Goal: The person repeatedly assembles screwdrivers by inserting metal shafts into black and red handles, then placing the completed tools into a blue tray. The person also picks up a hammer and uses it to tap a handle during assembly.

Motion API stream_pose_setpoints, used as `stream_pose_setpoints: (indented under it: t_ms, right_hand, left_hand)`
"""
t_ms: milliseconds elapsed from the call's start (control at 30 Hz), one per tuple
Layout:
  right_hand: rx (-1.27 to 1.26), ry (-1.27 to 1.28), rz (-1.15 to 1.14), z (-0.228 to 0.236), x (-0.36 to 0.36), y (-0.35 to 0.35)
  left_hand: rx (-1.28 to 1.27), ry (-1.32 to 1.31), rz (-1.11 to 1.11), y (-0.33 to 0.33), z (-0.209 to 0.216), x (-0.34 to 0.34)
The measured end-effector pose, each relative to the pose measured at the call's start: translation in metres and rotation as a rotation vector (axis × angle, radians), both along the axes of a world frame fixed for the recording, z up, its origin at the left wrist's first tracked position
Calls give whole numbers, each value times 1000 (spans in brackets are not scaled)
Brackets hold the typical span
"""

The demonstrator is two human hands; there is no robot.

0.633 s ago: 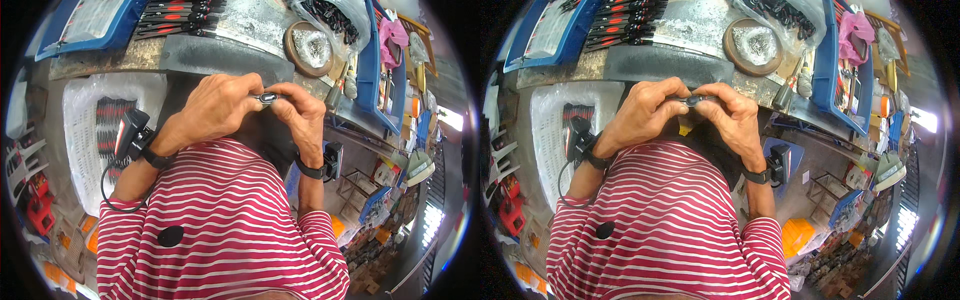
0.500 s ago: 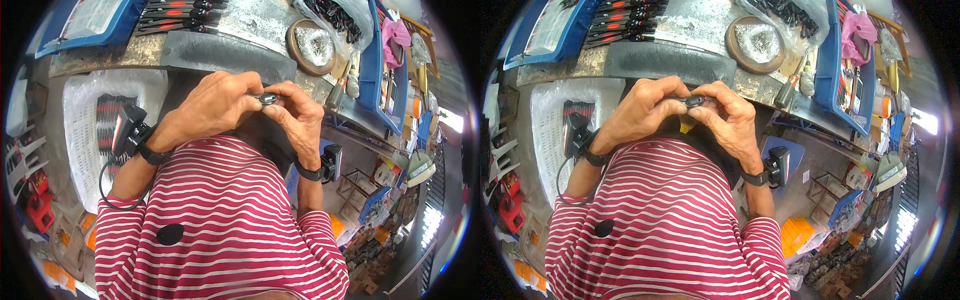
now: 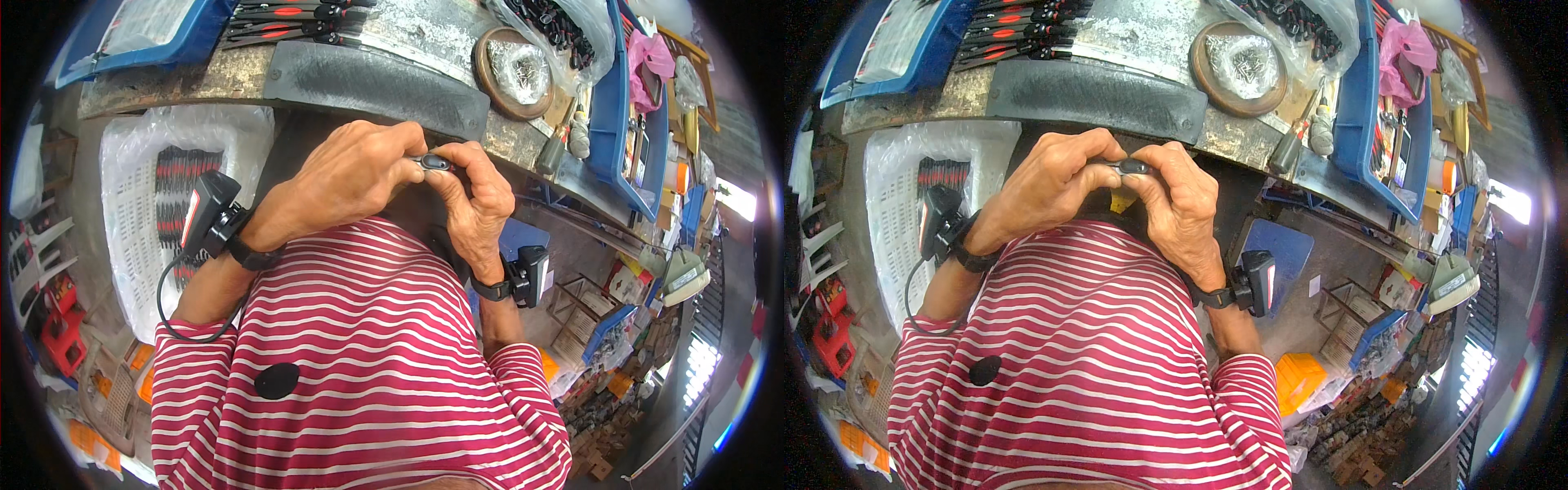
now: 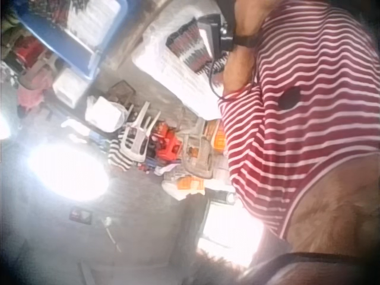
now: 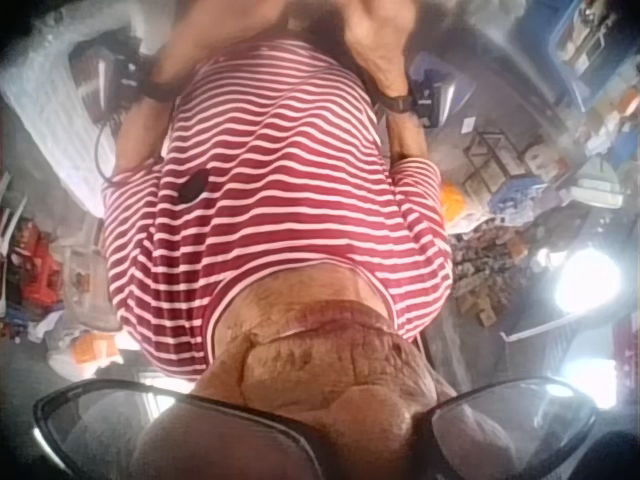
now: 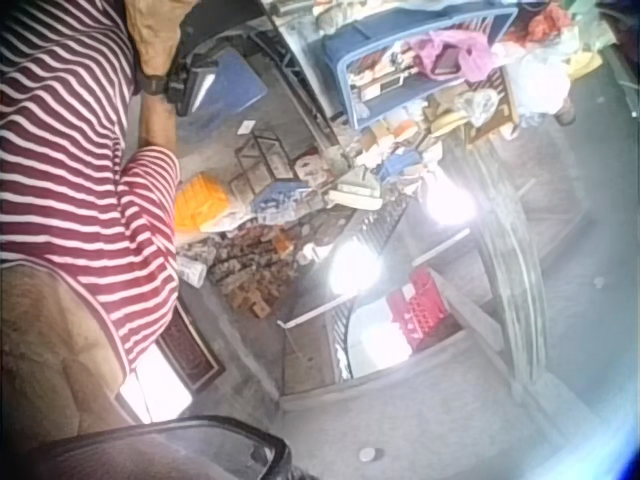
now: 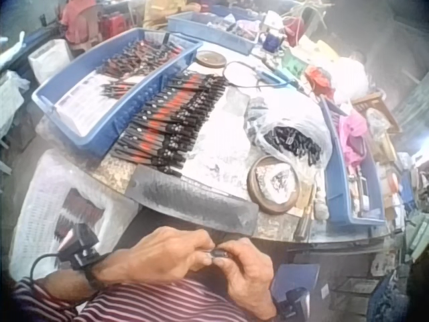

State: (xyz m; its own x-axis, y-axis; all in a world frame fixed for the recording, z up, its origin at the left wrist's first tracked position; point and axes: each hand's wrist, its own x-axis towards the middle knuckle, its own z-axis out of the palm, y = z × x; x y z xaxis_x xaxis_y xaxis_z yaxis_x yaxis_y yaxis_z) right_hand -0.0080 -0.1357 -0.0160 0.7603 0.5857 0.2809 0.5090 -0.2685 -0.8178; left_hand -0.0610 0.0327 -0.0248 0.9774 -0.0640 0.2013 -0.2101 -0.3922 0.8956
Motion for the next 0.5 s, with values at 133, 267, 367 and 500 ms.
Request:
stream_pose_setpoints:
  t_ms: [133, 267, 367, 500]
  right_hand:
    - [-13, 144, 106, 3, 5, -8]
    - [-53, 259, 108, 5, 6, -15]
    - [-98, 178, 110, 3, 6, -16]
    - [-114, 114, 108, 2, 3, -15]
  left_hand:
    - [129, -37, -50, 7, 2, -1]
    - [219, -60, -89, 10, 2, -2]
    - [229, -127, -76, 9, 1, -2]
    - [234, -112, -94, 9, -1, -3]
